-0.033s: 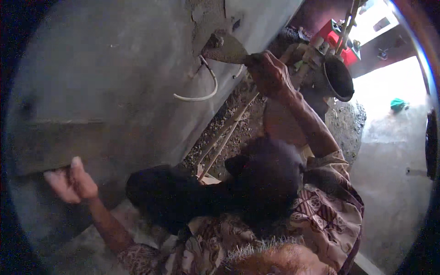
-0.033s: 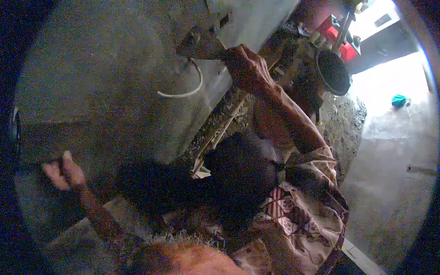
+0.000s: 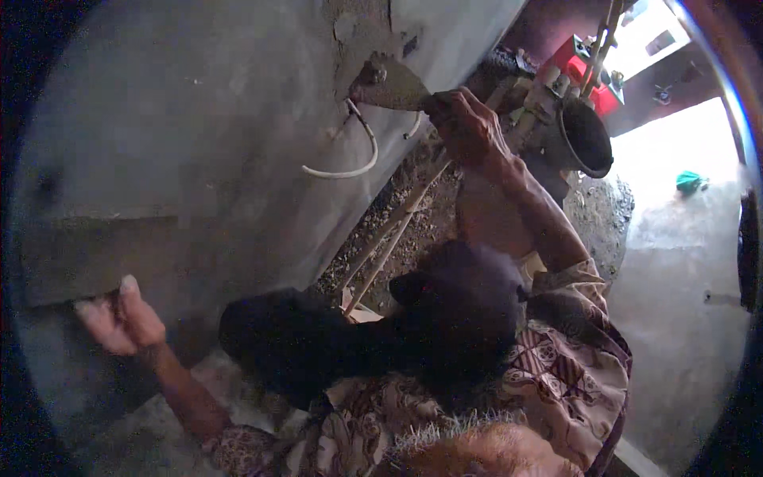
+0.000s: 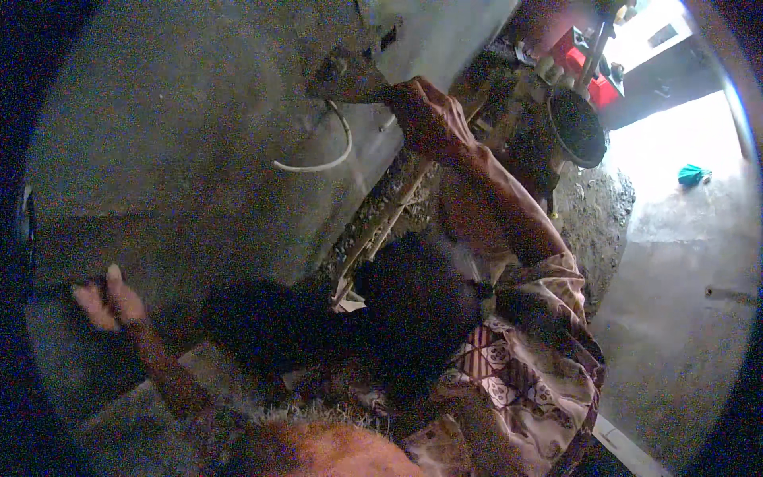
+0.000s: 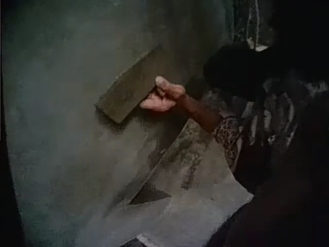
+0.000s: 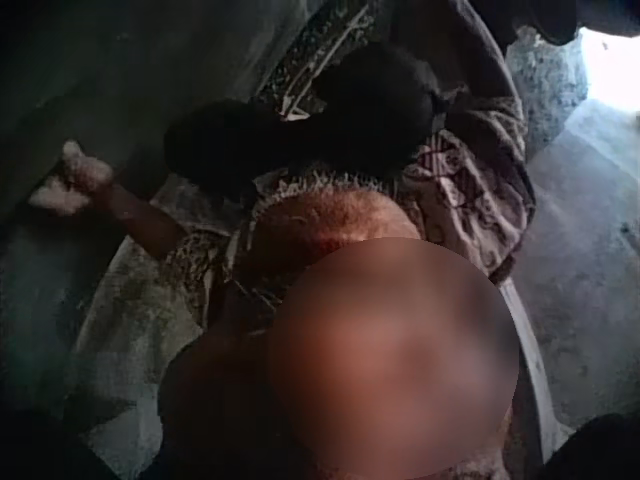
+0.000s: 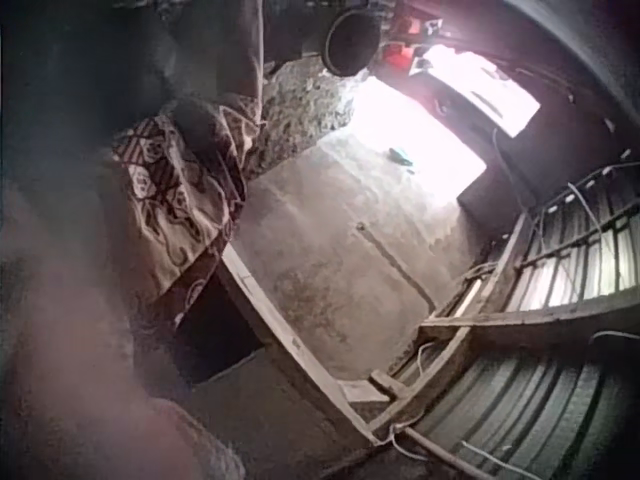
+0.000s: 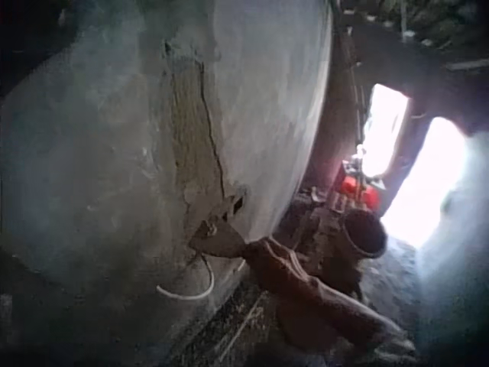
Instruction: Apply plaster to a concrete wall around electrical conduits using a trowel and hawk.
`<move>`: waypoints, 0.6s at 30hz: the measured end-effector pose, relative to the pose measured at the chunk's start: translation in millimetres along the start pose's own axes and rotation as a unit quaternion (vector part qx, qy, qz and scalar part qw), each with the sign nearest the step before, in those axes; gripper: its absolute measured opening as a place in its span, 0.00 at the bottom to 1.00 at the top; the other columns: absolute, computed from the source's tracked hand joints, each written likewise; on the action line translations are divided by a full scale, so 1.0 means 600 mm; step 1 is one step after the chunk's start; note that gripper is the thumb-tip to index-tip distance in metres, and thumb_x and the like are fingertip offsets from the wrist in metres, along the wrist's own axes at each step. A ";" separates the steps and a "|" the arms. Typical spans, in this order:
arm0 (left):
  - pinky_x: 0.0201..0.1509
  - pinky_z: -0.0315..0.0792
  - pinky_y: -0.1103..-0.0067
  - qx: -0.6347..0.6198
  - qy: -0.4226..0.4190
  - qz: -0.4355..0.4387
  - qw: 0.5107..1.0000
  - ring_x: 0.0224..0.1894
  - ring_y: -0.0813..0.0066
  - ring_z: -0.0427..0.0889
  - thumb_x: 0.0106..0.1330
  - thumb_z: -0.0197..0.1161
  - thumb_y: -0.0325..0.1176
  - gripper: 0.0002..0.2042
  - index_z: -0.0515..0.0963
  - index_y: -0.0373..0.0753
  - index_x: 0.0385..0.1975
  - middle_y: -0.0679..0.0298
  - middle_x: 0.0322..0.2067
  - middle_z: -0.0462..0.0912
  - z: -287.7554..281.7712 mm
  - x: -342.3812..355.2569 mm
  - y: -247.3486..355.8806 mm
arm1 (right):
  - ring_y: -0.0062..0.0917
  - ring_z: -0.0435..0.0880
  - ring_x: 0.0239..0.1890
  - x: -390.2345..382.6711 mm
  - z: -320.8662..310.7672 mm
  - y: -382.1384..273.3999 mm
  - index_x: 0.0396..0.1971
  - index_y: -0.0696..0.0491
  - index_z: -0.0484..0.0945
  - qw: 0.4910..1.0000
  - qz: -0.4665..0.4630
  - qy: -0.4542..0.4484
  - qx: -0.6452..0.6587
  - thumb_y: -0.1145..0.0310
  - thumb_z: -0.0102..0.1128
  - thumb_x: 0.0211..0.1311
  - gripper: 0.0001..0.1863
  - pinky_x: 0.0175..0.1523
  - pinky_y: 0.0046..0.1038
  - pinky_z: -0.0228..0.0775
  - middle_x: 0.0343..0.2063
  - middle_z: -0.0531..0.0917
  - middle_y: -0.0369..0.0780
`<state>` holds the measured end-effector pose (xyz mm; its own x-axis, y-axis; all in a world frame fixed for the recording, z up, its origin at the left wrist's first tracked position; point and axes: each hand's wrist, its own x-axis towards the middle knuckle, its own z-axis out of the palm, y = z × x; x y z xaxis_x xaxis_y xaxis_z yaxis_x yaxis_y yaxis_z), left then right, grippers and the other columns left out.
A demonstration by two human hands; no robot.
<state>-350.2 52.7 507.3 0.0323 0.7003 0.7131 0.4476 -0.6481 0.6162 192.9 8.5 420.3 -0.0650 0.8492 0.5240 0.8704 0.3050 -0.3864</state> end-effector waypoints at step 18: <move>0.45 0.72 0.70 0.254 0.027 -0.019 0.967 0.36 0.64 0.78 0.57 0.64 0.26 0.13 0.69 0.26 0.36 0.51 0.34 0.79 -0.015 -0.061 -0.011 | 0.31 0.78 0.44 0.185 -0.072 0.104 0.45 0.51 0.77 0.878 -0.349 -0.111 -0.308 0.74 0.56 0.52 0.17 0.48 0.32 0.68 0.41 0.80 0.39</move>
<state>-362.6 28.8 480.4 -0.0333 0.6955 0.7177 0.8294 -0.3814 0.4081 261.2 103.4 487.0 -0.7212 0.6324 0.2827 0.6754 0.5514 0.4896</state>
